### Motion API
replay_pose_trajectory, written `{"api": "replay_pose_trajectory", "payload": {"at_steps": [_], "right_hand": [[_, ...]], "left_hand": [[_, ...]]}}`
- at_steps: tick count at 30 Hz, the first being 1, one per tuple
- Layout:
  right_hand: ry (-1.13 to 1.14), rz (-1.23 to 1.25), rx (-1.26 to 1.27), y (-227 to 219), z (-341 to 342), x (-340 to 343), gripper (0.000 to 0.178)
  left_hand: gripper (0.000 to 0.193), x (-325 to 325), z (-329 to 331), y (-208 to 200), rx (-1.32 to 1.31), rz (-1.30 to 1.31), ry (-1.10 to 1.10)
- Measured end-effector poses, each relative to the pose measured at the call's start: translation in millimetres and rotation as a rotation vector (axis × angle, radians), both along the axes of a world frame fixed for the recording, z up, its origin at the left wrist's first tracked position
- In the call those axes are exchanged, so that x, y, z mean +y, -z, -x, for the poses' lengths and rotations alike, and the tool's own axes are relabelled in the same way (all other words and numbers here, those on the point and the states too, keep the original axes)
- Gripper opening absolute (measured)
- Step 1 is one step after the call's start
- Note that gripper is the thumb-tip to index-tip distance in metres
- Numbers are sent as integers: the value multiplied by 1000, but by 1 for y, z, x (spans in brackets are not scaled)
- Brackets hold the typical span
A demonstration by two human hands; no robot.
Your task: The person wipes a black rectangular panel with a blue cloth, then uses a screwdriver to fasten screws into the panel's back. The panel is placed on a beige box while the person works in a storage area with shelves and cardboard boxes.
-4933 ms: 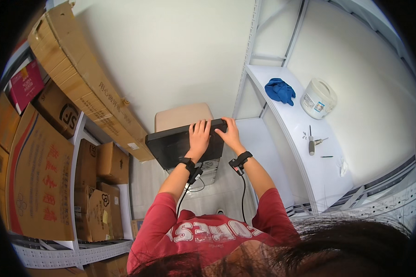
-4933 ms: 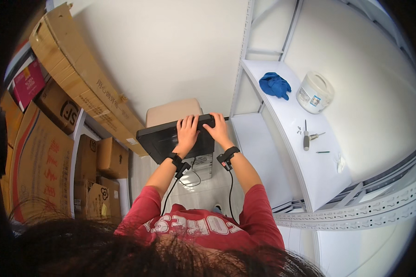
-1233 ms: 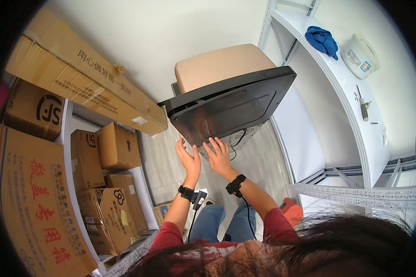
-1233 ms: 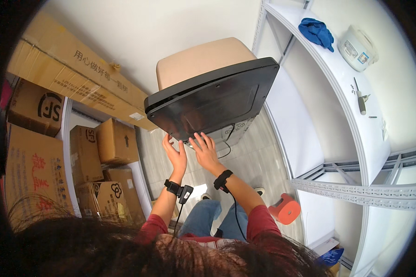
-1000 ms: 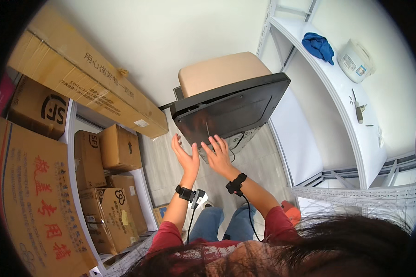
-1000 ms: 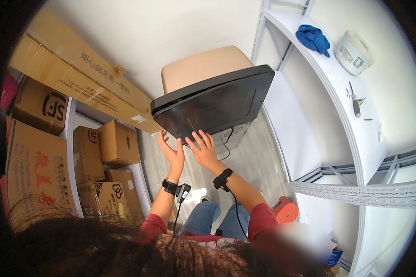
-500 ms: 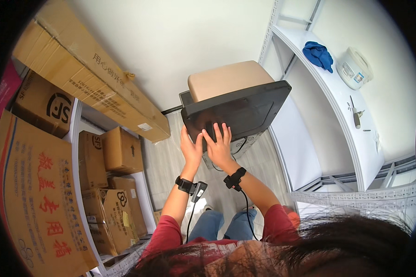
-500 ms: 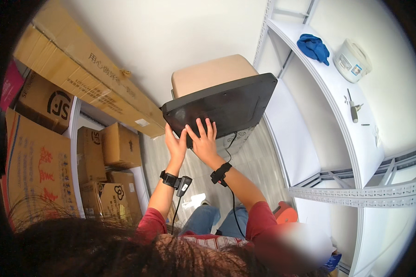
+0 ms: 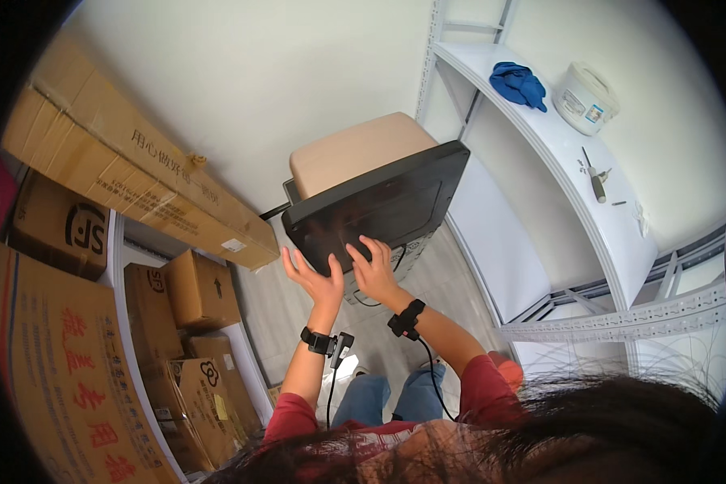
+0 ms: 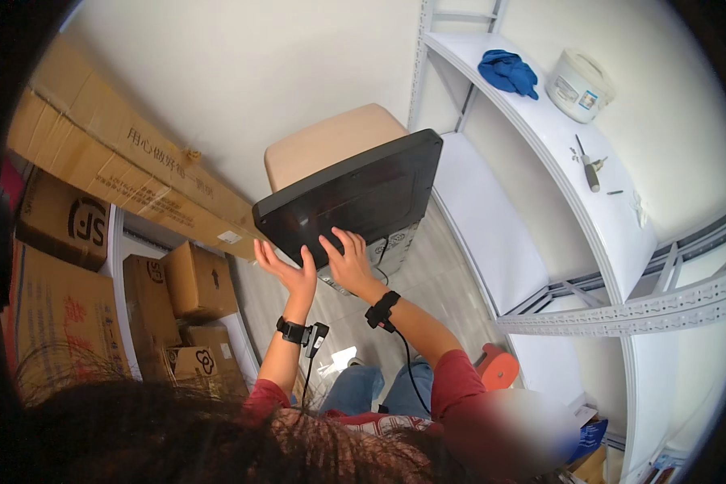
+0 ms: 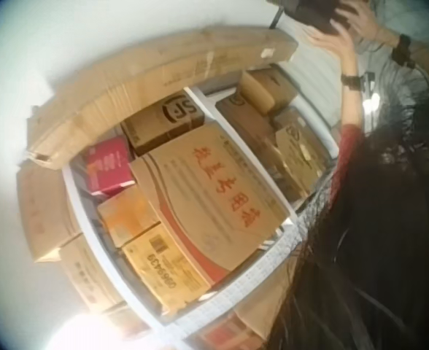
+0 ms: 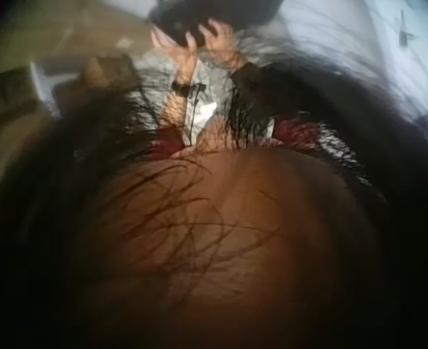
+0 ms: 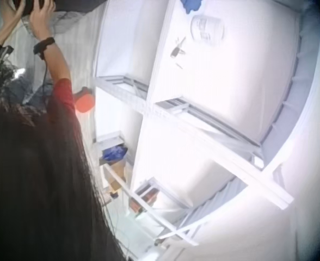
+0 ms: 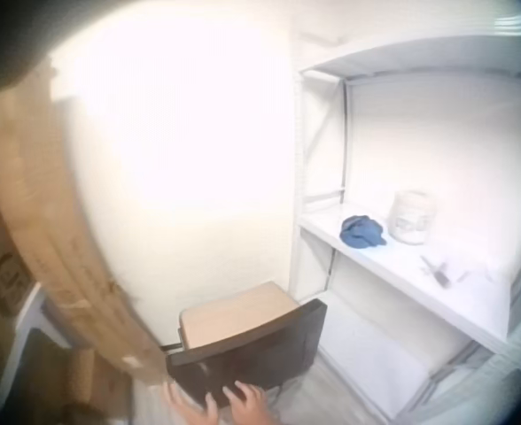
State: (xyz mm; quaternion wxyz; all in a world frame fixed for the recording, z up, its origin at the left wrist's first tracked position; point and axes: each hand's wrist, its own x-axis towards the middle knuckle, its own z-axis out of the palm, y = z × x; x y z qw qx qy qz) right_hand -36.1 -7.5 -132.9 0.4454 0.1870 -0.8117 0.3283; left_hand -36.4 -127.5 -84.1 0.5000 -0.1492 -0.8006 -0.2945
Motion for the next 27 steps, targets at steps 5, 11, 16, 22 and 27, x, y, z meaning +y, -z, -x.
{"api": "replay_pose_trajectory", "payload": {"at_steps": [5,11,16,22,27], "right_hand": [[-23,-5,-81,-14,-15,48,48],[110,-5,-101,-52,-41,187,39],[271,-2,-187,-78,-82,326,29],[533,-6,-282,-78,-124,461,29],[638,49,-423,-74,-135,523,31]], "left_hand": [[60,39,-5,-16,213,246,173],[23,172,-23,-72,-31,206,454],[6,297,-23,-79,-147,344,677],[8,431,-38,-79,-287,376,863],[19,505,-37,-66,-275,481,1005]]}}
